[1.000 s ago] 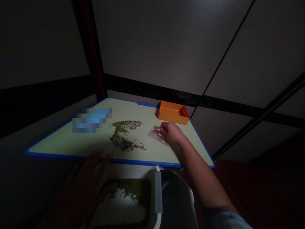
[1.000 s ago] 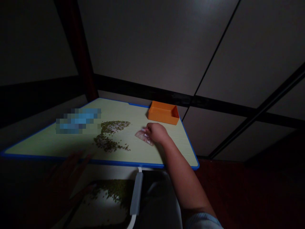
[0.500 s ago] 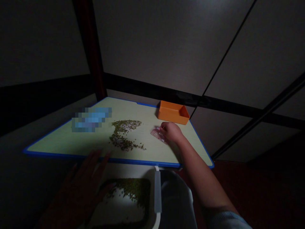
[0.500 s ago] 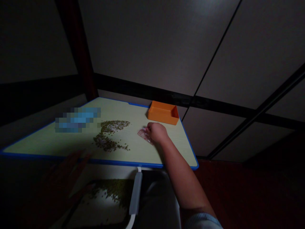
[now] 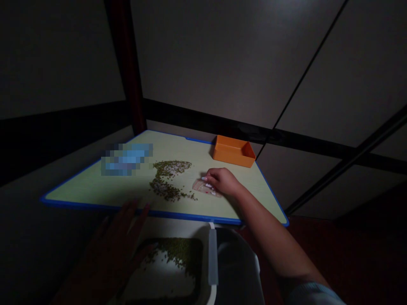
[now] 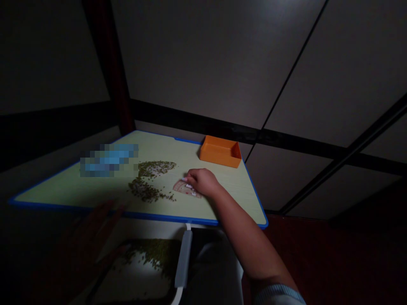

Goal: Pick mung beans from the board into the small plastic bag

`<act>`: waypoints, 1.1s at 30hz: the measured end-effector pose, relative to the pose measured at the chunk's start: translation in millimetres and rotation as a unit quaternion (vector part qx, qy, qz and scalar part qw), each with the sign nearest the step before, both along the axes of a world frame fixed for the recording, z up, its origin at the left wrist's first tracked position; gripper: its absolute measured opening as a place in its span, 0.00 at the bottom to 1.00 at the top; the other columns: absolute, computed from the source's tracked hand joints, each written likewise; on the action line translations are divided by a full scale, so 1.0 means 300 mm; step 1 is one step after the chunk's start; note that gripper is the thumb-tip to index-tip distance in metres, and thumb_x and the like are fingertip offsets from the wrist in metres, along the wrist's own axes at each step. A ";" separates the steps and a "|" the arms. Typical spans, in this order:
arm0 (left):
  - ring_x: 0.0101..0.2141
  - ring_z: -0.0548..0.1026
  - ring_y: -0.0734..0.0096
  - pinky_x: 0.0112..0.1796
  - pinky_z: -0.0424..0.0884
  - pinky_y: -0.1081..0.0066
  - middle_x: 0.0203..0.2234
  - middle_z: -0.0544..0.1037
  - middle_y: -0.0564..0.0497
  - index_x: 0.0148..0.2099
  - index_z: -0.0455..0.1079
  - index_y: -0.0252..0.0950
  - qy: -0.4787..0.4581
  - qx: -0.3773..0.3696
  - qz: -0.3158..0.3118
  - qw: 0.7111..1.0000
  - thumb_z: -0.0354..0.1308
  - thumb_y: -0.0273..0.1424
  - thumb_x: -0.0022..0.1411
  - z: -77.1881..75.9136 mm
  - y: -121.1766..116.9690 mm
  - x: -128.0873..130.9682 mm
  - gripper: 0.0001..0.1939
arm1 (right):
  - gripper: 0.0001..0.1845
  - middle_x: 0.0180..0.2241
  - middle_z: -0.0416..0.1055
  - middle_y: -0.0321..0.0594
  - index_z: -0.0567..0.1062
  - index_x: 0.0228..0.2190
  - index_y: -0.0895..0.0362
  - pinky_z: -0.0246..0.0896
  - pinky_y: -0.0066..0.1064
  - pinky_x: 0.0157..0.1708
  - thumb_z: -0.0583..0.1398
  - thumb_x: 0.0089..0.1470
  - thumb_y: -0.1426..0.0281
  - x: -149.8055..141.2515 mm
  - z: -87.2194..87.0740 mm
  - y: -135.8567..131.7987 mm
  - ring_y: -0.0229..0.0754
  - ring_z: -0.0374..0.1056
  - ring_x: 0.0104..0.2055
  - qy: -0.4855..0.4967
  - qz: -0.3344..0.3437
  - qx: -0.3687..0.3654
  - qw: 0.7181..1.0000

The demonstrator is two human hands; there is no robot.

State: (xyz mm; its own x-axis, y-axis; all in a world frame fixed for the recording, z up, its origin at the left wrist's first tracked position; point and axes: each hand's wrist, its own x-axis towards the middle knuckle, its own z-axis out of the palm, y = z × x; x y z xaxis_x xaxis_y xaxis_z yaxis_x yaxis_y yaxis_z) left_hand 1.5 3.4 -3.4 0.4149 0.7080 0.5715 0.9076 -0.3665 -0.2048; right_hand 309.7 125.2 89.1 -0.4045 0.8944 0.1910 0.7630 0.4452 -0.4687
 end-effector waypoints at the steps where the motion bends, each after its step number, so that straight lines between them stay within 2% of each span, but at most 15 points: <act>1: 0.60 0.65 0.41 0.50 0.66 0.46 0.62 0.64 0.30 0.67 0.54 0.32 0.001 0.005 -0.003 1.000 0.40 0.47 0.64 0.001 0.000 0.001 0.35 | 0.11 0.22 0.70 0.35 0.75 0.28 0.60 0.45 0.25 0.27 0.59 0.59 0.67 -0.002 -0.002 0.001 0.33 0.60 0.25 0.003 0.009 0.001 1.000; 12: 0.60 0.64 0.40 0.51 0.66 0.45 0.63 0.62 0.30 0.70 0.46 0.34 -0.015 0.006 -0.012 1.000 0.39 0.48 0.64 -0.010 0.006 0.000 0.37 | 0.11 0.19 0.64 0.30 0.72 0.24 0.60 0.43 0.24 0.27 0.60 0.57 0.70 0.029 0.000 -0.001 0.32 0.56 0.23 0.042 0.082 -0.065 0.994; 17: 0.60 0.64 0.39 0.51 0.65 0.44 0.63 0.62 0.29 0.68 0.50 0.33 -0.009 0.002 -0.009 1.000 0.40 0.47 0.64 -0.009 0.004 -0.001 0.36 | 0.11 0.19 0.63 0.30 0.71 0.24 0.60 0.45 0.24 0.27 0.59 0.57 0.70 0.050 0.007 0.004 0.31 0.56 0.23 0.069 0.090 -0.084 0.990; 26: 0.58 0.67 0.39 0.48 0.69 0.45 0.60 0.65 0.27 0.68 0.52 0.31 0.007 0.020 -0.005 1.000 0.38 0.47 0.65 0.006 0.001 0.006 0.36 | 0.10 0.18 0.61 0.28 0.71 0.24 0.60 0.46 0.25 0.26 0.59 0.55 0.71 0.056 0.010 0.003 0.30 0.55 0.22 0.056 0.104 -0.137 0.983; 33: 0.59 0.66 0.40 0.49 0.68 0.46 0.61 0.65 0.29 0.67 0.55 0.32 0.002 -0.002 -0.002 1.000 0.39 0.49 0.64 0.002 0.003 -0.003 0.37 | 0.10 0.19 0.62 0.29 0.71 0.24 0.61 0.46 0.25 0.27 0.59 0.56 0.70 0.054 0.007 0.005 0.30 0.55 0.23 0.063 0.089 -0.111 0.988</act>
